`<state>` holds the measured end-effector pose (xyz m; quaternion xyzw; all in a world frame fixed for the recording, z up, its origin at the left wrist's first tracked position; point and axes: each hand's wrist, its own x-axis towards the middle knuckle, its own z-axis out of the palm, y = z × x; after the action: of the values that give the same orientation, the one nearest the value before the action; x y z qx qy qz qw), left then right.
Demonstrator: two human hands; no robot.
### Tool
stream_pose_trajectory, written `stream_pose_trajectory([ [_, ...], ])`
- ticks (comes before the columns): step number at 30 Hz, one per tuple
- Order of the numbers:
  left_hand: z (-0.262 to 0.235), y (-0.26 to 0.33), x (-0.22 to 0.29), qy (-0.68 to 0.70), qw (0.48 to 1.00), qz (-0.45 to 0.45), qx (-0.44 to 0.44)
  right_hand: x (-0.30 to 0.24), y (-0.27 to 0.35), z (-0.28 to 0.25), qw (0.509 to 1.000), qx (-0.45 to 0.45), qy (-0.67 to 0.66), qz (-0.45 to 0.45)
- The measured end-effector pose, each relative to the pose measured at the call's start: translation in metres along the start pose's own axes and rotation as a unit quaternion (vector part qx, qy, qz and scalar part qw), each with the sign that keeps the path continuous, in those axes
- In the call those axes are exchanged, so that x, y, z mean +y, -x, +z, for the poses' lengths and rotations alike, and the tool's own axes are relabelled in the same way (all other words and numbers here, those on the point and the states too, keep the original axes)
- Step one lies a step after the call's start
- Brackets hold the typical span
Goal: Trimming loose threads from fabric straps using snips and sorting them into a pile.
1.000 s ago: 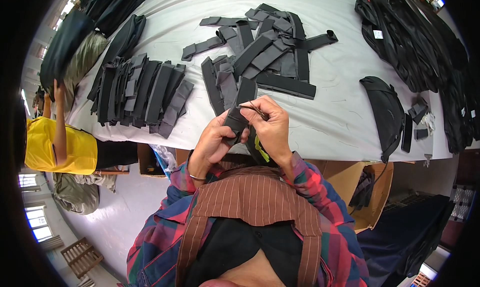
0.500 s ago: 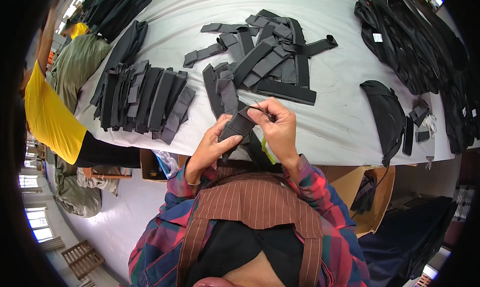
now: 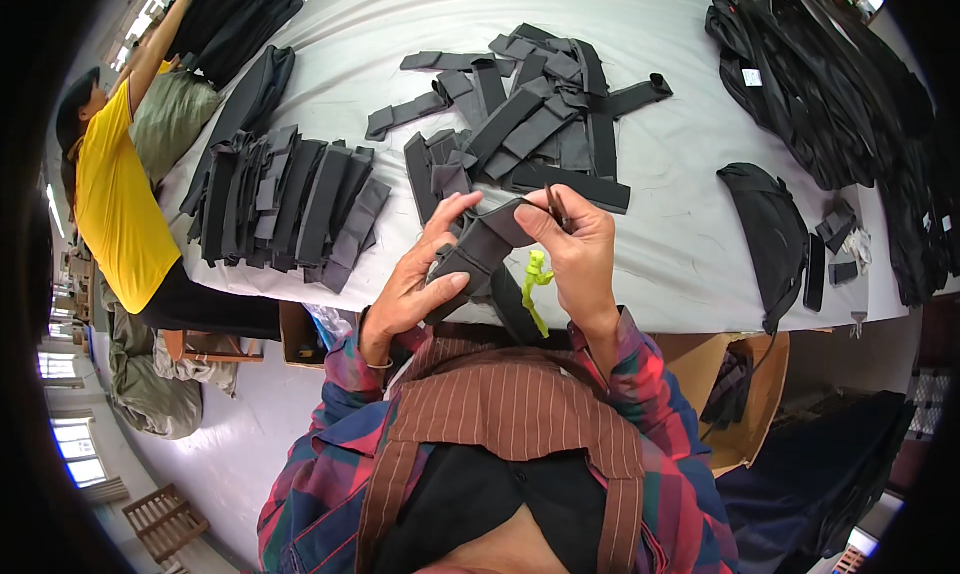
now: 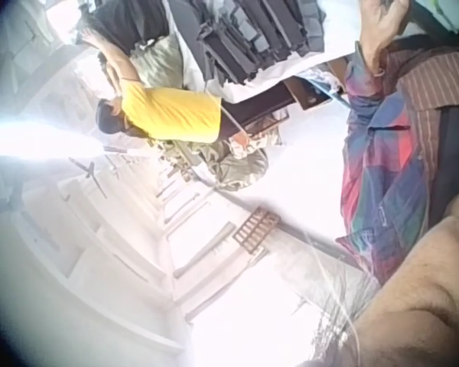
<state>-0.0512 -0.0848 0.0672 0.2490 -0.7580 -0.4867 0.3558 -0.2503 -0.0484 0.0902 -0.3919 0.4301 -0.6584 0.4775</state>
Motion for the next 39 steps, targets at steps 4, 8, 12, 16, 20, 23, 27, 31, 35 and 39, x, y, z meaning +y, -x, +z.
stream_pose_trajectory([
  [4,0.006,-0.007,0.004,0.025,0.998,-0.031,-0.042,0.003,-0.005,-0.008,1.0,0.026,0.008,-0.005],
  [8,0.014,-0.016,0.003,0.009,0.999,0.013,0.03,0.006,-0.011,-0.016,0.999,0.035,0.017,-0.023],
  [12,0.016,-0.023,0.002,0.01,0.998,0.006,0.057,0.006,-0.016,-0.022,0.995,0.035,0.089,-0.033],
  [16,0.014,-0.02,-0.003,0.191,0.965,-0.14,0.116,-0.001,-0.006,-0.027,0.972,-0.006,0.226,-0.069],
  [20,0.011,-0.019,-0.004,0.228,0.95,-0.157,0.143,0.011,0.002,-0.031,0.969,-0.054,0.233,-0.066],
  [23,0.011,-0.018,0.0,0.248,0.94,-0.185,0.144,0.01,0.002,-0.025,0.946,-0.05,0.301,-0.113],
  [27,0.011,-0.018,0.001,0.258,0.936,-0.2,0.13,0.009,0.0,-0.02,0.898,-0.059,0.39,-0.194],
  [31,0.011,-0.017,-0.002,0.254,0.942,-0.195,0.103,0.011,0.0,-0.02,0.867,-0.068,0.432,-0.239],
  [35,0.011,-0.018,0.001,0.258,0.939,-0.2,0.107,0.005,0.001,-0.019,0.848,-0.072,0.464,-0.246],
  [39,0.012,-0.017,0.001,0.236,0.945,-0.198,0.111,0.002,0.002,-0.016,0.86,-0.062,0.446,-0.239],
])
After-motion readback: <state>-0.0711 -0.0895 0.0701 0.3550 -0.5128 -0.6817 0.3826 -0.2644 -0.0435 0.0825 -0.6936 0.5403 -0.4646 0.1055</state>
